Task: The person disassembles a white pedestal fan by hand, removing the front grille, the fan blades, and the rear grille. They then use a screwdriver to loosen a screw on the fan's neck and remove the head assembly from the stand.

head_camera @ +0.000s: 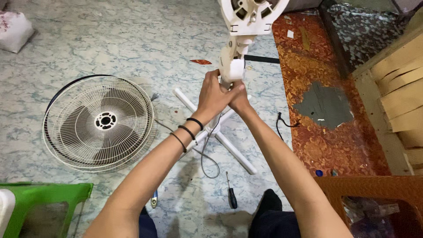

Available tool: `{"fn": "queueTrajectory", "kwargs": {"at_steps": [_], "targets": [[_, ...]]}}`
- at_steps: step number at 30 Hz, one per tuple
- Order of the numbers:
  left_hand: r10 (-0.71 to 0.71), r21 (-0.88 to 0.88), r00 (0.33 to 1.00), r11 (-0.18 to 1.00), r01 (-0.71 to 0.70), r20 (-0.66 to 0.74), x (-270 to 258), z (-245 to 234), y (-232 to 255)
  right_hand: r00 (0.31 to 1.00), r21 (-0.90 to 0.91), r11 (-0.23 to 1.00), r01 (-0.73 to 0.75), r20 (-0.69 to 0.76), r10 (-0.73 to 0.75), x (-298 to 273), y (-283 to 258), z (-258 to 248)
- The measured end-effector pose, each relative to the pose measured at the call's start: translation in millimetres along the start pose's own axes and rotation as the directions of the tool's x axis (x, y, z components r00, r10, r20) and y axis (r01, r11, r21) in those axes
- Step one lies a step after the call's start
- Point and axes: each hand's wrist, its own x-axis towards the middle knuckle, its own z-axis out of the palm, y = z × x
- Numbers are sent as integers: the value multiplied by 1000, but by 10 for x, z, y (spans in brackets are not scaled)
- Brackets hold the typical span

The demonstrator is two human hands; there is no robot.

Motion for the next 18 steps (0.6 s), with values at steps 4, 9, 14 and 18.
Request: {"fn": "queueTrajectory", "kwargs": {"at_steps": [4,9,14,18], "targets": [[-91,-84,991,993,83,-98,-1,103,118,993,237,971,34,98,-59,-30,134,-56],[-57,-119,995,992,48,-79,-20,34,16,993,33,998,-56,-98,59,-52,18,-77],[-142,-168,989,976,135,-29,23,60,-93,977,-145,989,-12,-213,-19,-76,-99,36],[-13,-154,1000,988,12,-4,92,6,-228,997,-128,992,-9,-77,-1,-151,-99,-22]]}}
